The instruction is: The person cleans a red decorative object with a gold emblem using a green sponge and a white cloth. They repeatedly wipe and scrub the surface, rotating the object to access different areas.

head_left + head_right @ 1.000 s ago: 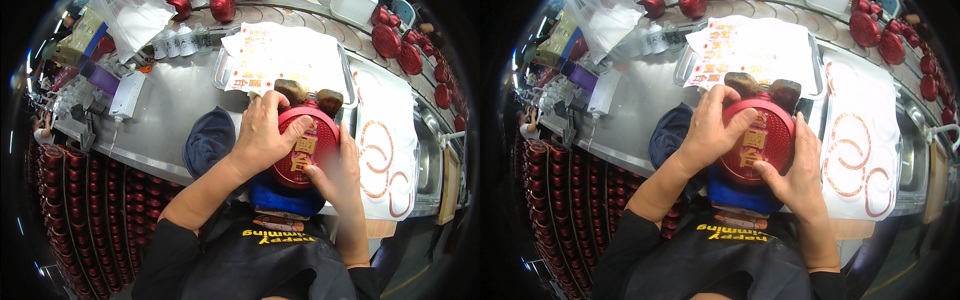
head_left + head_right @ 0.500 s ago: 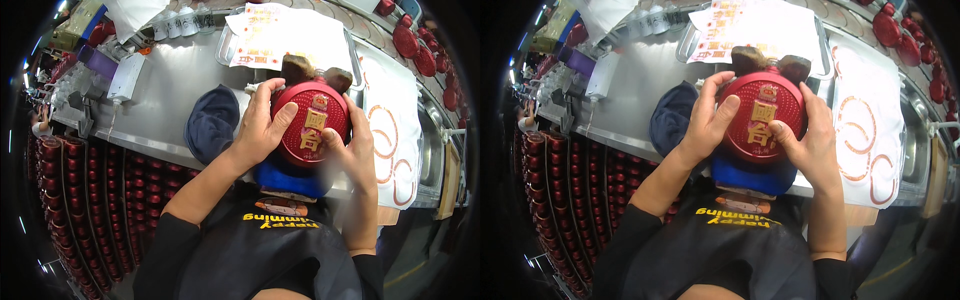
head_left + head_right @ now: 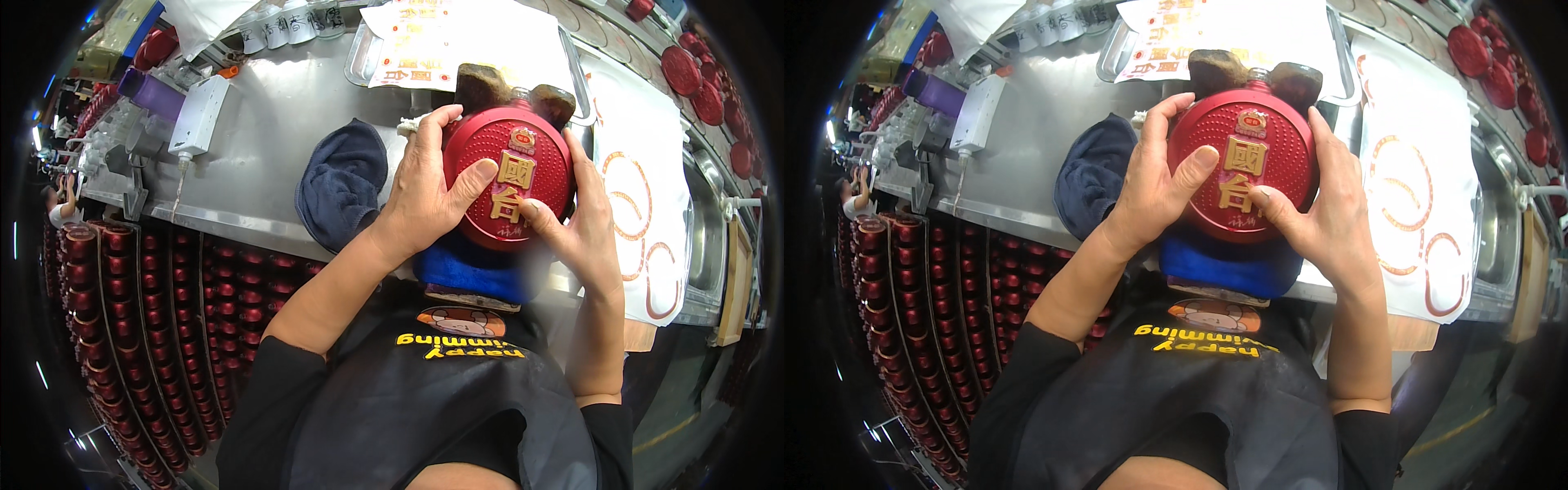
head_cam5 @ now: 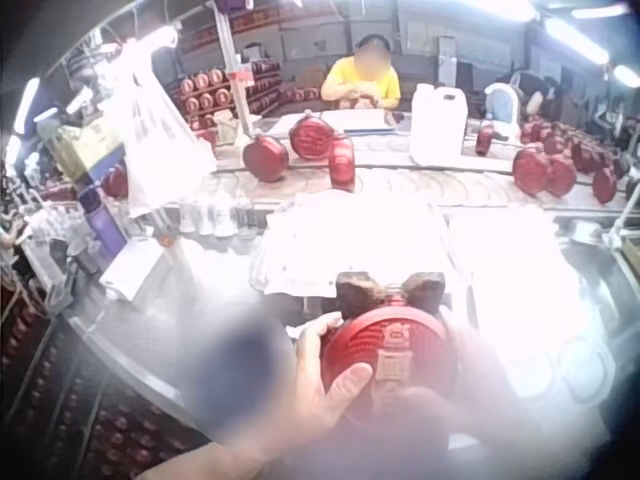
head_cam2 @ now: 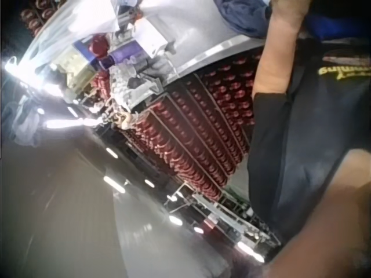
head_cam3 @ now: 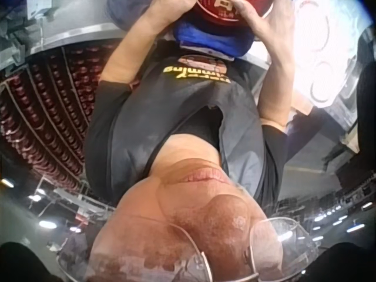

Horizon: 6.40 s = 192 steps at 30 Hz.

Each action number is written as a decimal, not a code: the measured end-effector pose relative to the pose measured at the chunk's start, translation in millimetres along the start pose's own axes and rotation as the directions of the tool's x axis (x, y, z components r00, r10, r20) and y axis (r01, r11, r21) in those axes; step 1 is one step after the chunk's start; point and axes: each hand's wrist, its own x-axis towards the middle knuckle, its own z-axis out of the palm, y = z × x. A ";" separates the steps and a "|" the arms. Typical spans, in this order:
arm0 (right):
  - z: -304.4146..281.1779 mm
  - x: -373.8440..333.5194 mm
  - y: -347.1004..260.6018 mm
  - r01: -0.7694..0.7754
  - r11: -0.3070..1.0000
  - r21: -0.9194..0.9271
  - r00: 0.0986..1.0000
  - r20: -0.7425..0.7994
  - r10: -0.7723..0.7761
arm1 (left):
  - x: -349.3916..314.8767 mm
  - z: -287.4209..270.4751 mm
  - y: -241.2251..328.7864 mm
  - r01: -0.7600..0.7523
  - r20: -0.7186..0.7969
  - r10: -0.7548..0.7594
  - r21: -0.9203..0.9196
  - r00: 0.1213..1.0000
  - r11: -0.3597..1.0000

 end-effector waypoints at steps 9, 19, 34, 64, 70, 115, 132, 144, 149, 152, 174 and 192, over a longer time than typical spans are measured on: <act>-46.9 33.1 -24.1 0.303 0.952 0.033 0.948 -0.108 -0.298 | -15.7 -16.2 8.9 -0.549 0.117 0.552 0.392 0.826 0.738; -44.9 61.3 -10.4 0.175 0.982 0.064 0.975 -0.147 -0.165 | 27.6 -20.8 26.4 -0.611 0.400 0.462 0.549 0.791 0.571; -36.4 3.2 -33.7 0.518 0.854 0.050 0.836 0.182 -0.517 | -60.6 -27.1 28.2 -0.390 -0.085 0.439 0.331 0.895 0.859; -55.0 72.2 -0.4 -0.087 0.908 0.410 0.955 0.295 -0.041 | 44.5 3.7 39.8 -0.189 0.001 0.210 0.433 0.978 0.881; -58.5 65.6 0.0 -0.062 0.925 0.375 0.977 0.211 -0.020 | 45.2 1.5 39.3 -0.180 0.010 0.192 0.400 0.981 0.899; -57.3 47.3 1.1 -0.099 0.922 0.375 0.990 0.132 0.052 | 45.9 1.0 43.1 -0.124 0.033 0.122 0.415 0.992 0.901; -56.5 40.8 4.0 -0.079 0.905 0.417 0.992 0.121 0.031 | 48.3 4.4 48.5 -0.123 0.033 0.123 0.503 0.992 0.855; -58.8 39.1 3.9 -0.036 0.937 0.348 0.995 0.104 0.000 | 46.7 -0.6 44.0 -0.156 0.033 0.159 0.455 0.987 0.877; -57.7 43.0 3.1 0.024 0.951 0.307 0.994 0.092 -0.055 | 44.2 0.2 46.5 -0.149 0.051 0.142 0.480 0.989 0.864; -56.5 43.9 3.5 -0.011 0.943 0.334 0.991 0.128 -0.034 | 43.5 -2.7 46.5 -0.149 0.066 0.134 0.446 0.989 0.883; -54.6 41.8 8.2 -0.061 0.927 0.371 0.997 0.064 0.040 | 1.7 -1.7 49.9 -0.588 0.394 0.445 0.630 0.805 0.507; -29.6 50.8 -54.4 0.798 0.563 -0.217 0.602 0.227 -0.765 | -64.0 3.6 -2.1 -0.197 0.013 0.214 0.443 0.977 0.874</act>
